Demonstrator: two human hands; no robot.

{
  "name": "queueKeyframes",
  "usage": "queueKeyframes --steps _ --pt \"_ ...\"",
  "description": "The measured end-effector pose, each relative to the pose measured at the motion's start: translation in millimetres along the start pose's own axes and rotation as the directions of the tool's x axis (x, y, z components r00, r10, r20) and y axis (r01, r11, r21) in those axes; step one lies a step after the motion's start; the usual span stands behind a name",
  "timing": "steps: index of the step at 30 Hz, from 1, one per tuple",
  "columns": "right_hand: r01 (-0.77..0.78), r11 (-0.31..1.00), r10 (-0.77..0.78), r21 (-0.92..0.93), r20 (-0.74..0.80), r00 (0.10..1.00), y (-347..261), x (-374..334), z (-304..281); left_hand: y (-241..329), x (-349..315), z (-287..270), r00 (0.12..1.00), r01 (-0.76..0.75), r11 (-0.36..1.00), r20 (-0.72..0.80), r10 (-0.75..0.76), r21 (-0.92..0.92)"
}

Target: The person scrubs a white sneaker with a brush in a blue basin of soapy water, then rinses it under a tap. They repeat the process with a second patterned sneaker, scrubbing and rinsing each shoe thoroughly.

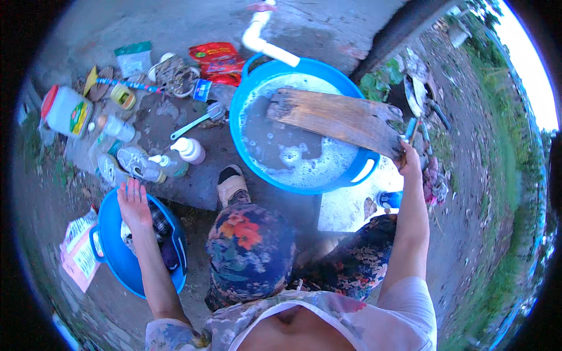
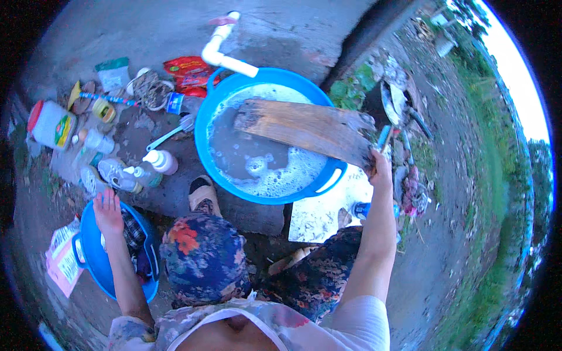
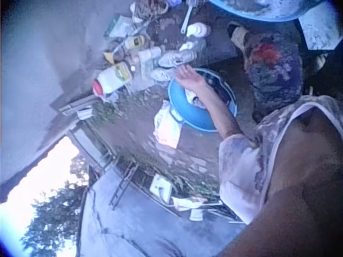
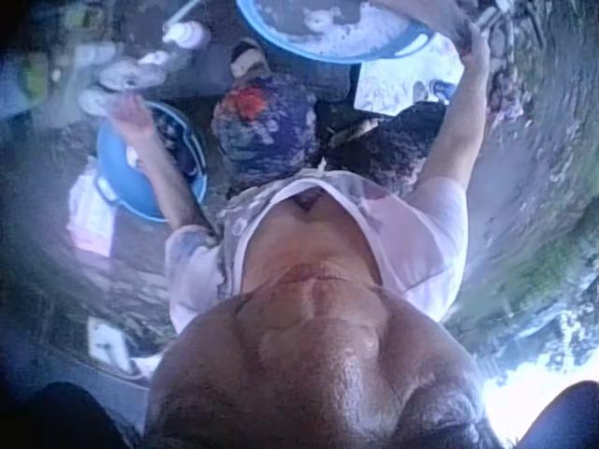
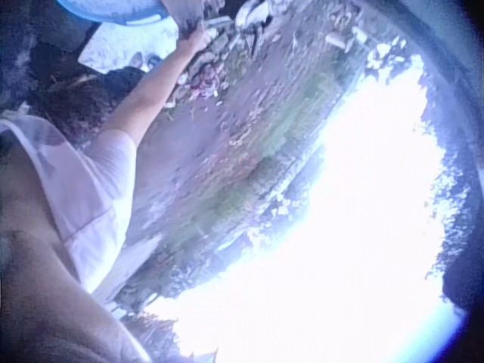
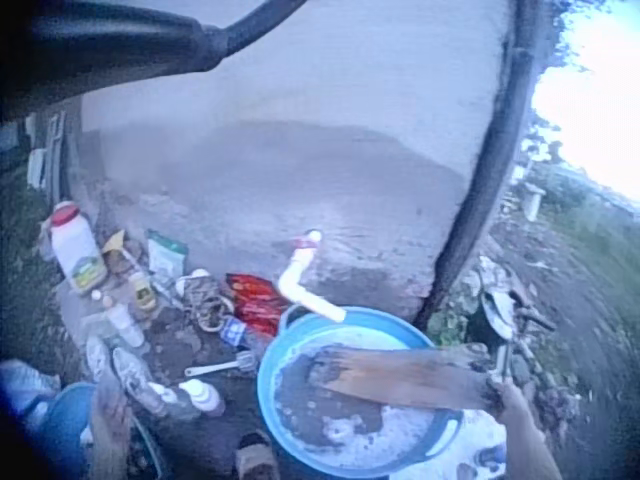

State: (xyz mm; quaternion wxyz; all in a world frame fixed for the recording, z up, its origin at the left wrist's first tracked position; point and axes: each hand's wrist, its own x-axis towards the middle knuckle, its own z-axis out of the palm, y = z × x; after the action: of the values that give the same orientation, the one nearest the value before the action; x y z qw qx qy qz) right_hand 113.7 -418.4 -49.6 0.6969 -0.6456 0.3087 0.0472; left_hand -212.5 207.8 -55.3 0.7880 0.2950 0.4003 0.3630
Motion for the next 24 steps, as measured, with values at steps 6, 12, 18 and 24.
queueKeyframes --steps 6,12,18,24 --pt "0.206 0.927 -0.177 -0.313 0.117 0.977 -53.2 -77.1 21.1 -34.6 -45.4 83.8 0.837 -0.016 0.950 0.524 -0.157 0.311" --pt "0.333 0.939 -0.306 -0.086 0.235 0.923 -10.0 -204.7 69.1 -122.0 -49.0 167.0 0.359 0.238 0.638 0.544 -0.759 0.733" --pt "0.310 0.945 -0.281 -0.109 0.218 0.935 112.2 -284.1 89.1 -155.5 -59.8 189.4 0.377 0.106 0.611 0.537 -0.755 0.785" --pt "0.092 0.983 -0.019 -0.156 0.418 0.908 135.6 -315.1 109.9 -121.0 11.5 181.0 0.706 0.063 0.819 0.555 -0.441 0.570"
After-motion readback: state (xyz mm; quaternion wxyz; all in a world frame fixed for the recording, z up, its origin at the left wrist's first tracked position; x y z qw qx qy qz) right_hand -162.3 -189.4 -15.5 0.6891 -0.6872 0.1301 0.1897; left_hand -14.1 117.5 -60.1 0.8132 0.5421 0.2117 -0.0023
